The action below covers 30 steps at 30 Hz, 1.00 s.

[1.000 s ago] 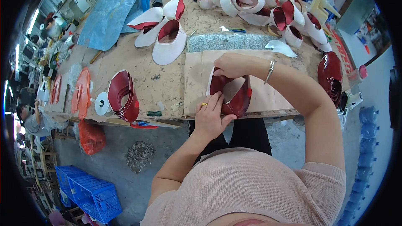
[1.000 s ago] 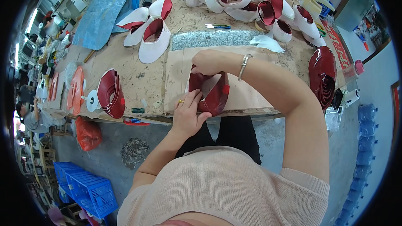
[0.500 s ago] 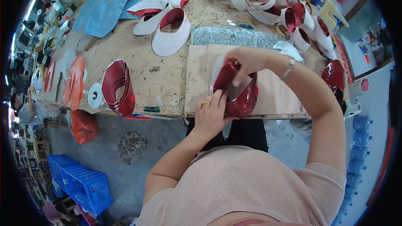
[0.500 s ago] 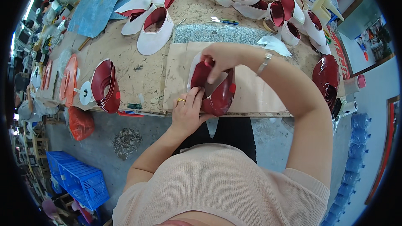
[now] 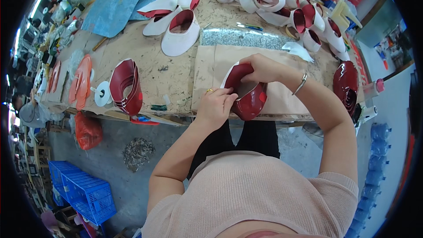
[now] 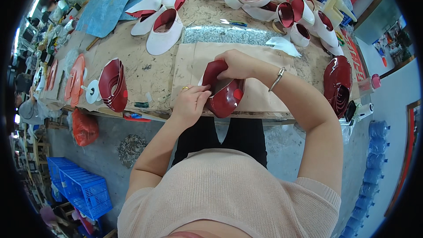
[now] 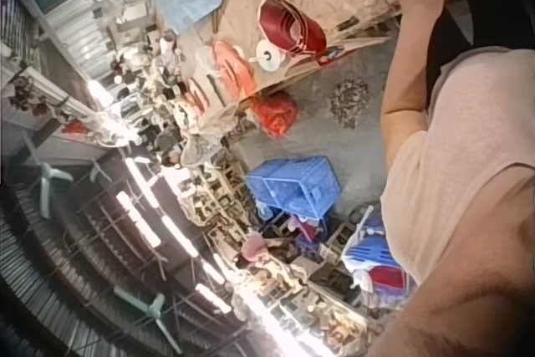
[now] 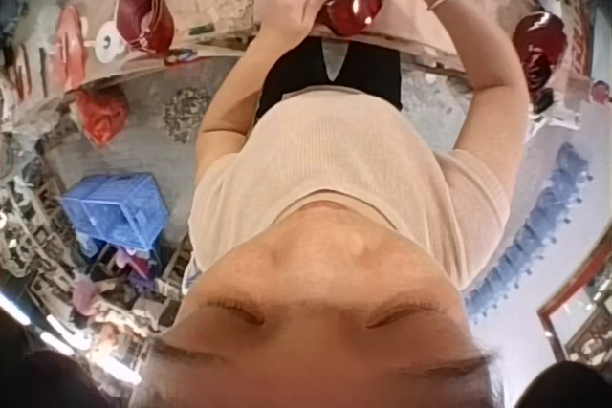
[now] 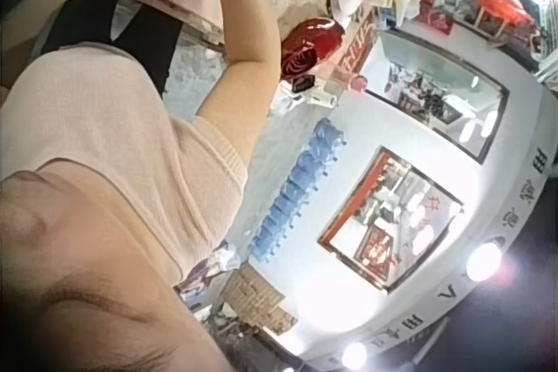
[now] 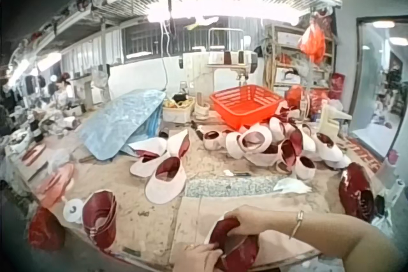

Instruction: The worker is manually assembling shoe components by fitting the inner lining into the outer shell of red high-heeled shoes.

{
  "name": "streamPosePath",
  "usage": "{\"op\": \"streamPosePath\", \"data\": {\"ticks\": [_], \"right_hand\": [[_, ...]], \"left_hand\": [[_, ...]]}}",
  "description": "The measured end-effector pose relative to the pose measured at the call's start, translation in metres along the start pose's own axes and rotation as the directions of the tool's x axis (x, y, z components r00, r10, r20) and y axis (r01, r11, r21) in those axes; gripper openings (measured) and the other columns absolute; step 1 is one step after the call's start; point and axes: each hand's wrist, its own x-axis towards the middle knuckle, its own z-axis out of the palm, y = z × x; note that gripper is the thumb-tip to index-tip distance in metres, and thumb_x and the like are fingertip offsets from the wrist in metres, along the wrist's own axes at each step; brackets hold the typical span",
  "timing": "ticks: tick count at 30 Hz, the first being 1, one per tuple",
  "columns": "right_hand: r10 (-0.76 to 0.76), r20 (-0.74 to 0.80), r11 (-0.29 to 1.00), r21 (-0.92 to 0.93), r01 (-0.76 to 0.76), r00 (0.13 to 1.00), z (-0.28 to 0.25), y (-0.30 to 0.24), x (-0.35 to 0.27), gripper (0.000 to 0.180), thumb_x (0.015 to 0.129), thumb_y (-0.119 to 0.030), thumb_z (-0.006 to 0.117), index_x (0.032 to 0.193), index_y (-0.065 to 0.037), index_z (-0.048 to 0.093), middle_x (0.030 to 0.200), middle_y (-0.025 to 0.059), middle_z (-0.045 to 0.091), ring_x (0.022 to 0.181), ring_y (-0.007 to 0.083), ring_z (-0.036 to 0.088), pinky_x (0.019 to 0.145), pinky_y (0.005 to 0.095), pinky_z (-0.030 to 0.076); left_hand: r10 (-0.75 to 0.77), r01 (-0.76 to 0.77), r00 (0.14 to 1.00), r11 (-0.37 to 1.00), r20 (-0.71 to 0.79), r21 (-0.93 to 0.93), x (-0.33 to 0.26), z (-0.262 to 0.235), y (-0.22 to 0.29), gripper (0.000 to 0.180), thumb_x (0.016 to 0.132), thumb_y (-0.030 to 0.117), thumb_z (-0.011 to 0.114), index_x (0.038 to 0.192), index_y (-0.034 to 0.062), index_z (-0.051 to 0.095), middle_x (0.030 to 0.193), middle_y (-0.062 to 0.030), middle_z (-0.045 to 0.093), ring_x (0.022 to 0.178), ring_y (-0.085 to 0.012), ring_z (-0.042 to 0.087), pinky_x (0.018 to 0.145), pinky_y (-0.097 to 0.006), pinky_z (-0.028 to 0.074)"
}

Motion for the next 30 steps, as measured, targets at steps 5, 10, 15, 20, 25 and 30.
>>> {"op": "streamPosePath", "data": {"ticks": [5,10,15,20,25,30], "right_hand": [[-0.107,0.116,0.984,-0.127,0.122,0.987,-0.005,-0.004,0.010,0.028,0.076,-0.016,0.070,0.101,-0.002,0.064,0.086,0.0170,0.068,0.079,0.0302,0.065,0.073,0.0380,0.050],[-0.020,0.060,0.879,-0.475,0.046,0.998,0.008,-0.017,0.022,0.022,0.078,-0.019,0.070,0.089,0.000,0.065,0.085,0.0202,0.067,0.086,0.0365,0.064,0.073,0.0422,0.051],[0.011,0.053,0.852,-0.524,0.018,0.999,0.012,-0.021,0.024,0.020,0.080,-0.019,0.069,0.086,0.000,0.065,0.084,0.0205,0.067,0.085,0.0368,0.065,0.072,0.0433,0.051],[0.013,0.010,0.865,-0.502,-0.006,1.000,0.016,-0.014,0.026,0.021,0.078,-0.019,0.069,0.086,0.000,0.065,0.084,0.0207,0.067,0.084,0.0371,0.065,0.072,0.0437,0.051],[0.032,0.012,0.869,-0.494,-0.022,0.999,0.012,-0.013,0.029,0.023,0.077,-0.020,0.069,0.088,-0.001,0.066,0.085,0.0197,0.067,0.084,0.0364,0.065,0.073,0.0438,0.051],[-0.082,-0.045,0.926,-0.372,0.059,0.996,0.007,-0.003,0.019,0.026,0.075,-0.023,0.070,0.091,-0.003,0.066,0.086,0.0177,0.067,0.085,0.0366,0.064,0.076,0.0448,0.050]], "left_hand": [[0.067,-0.066,0.998,0.991,0.000,0.119,0.010,0.004,0.011,0.021,0.087,0.018,0.059,0.097,0.0009,0.068,0.099,-0.0143,0.066,0.092,-0.0293,0.060,0.085,-0.037,0.045],[0.107,-0.104,0.994,0.949,0.009,0.298,-0.003,0.016,0.010,0.030,0.086,0.021,0.060,0.107,-0.0005,0.064,0.108,-0.0129,0.062,0.098,-0.0279,0.057,0.085,-0.036,0.045],[0.103,-0.093,0.995,0.885,0.003,0.456,-0.013,0.022,0.018,0.038,0.087,0.024,0.059,0.116,0.0001,0.058,0.113,-0.0109,0.057,0.099,-0.0260,0.056,0.086,-0.039,0.043],[0.013,-0.041,0.997,0.924,0.075,0.381,0.001,0.013,0.021,0.040,0.088,0.024,0.057,0.121,0.0013,0.055,0.113,-0.0114,0.052,0.097,-0.0278,0.056,0.086,-0.041,0.042],[-0.027,-0.013,0.989,0.962,0.142,0.272,0.027,0.009,0.014,0.034,0.089,0.019,0.052,0.117,-0.0003,0.057,0.111,-0.0141,0.054,0.097,-0.0322,0.056,0.083,-0.042,0.044],[0.060,-0.059,0.992,0.998,0.113,-0.008,-0.001,-0.003,0.004,0.028,0.093,0.016,0.048,0.100,-0.0043,0.066,0.105,-0.0192,0.061,0.097,-0.0343,0.058,0.086,-0.040,0.045]]}}
